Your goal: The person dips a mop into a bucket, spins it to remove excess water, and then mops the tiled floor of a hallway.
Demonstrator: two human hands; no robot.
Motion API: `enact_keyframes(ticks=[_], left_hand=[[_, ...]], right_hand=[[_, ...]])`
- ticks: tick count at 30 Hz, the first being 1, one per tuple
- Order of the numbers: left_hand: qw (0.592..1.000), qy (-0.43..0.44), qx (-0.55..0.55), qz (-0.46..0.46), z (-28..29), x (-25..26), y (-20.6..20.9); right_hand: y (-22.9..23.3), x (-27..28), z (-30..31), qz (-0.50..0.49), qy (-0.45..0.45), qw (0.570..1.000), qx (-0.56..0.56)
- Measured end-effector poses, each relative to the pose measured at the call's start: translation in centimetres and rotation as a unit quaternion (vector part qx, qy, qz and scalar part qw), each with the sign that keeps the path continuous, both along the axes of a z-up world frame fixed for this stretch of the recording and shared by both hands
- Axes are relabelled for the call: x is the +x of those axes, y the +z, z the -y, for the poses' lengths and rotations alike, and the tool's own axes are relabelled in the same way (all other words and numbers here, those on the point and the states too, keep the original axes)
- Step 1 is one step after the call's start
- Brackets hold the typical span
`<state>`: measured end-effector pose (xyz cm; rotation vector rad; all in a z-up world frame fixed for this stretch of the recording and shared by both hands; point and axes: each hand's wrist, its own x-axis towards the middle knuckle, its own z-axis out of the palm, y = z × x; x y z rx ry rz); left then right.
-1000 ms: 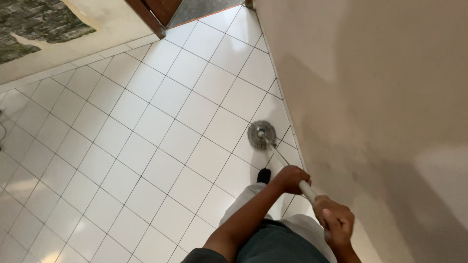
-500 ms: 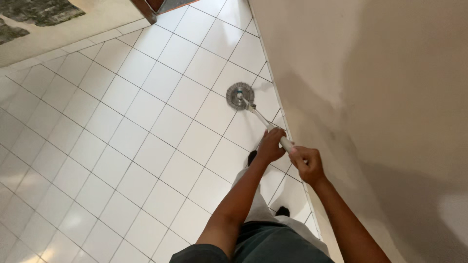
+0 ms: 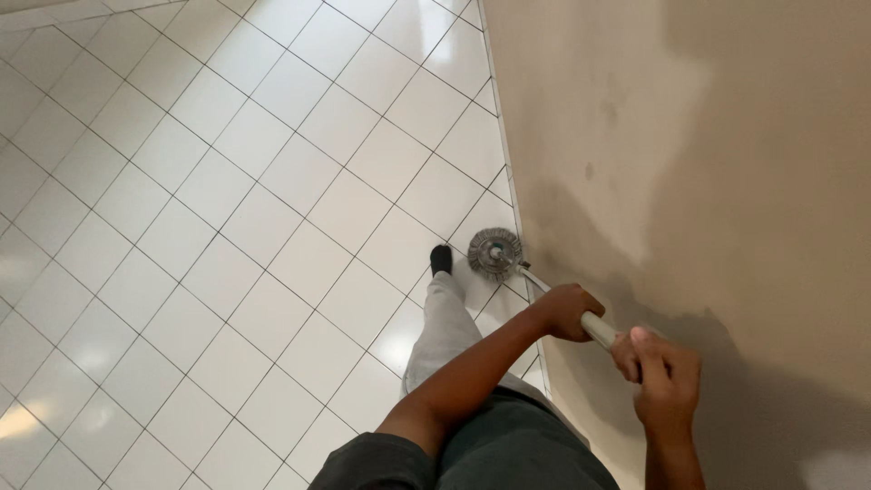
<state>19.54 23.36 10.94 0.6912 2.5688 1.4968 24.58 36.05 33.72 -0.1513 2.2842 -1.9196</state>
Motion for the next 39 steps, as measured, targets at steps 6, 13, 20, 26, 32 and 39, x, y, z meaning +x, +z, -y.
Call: enact_keyframes(ticks=[6,13,20,26,32,39], left_hand=[[0.998,-0.022,-0.036,-0.043,-1.8,2.6,-4.3],[0.988,0.003,-0.151,0.003,0.1,2.6,-9.3],[0.974,0.068,-0.208,0.053,6.0,0.7,-13.7],[0.975,0.101,-0.193,0.045,8.6,3.0,-7.8],[0.970,0.198,-0.128,0.061,9.5,8.9,-2.4],[0.952,0.299,-0.035,-0.050,15.8,12.3,-4.0]], right_hand=[[-4.5,4.6,-1.7,-0.155,0.002,0.988,-0.003],[-11.5,5.5,-1.3,-0.177,0.068,0.981,-0.028],[-18.4,3.5,3.0,-0.121,0.144,0.982,0.003],[-13.5,3.2,5.1,-0.044,0.202,0.977,-0.045],[-7.7,2.5,6.3,-0.037,0.312,0.938,-0.147],[-11.3,4.6,12.9,-0.104,0.359,0.908,-0.188]])
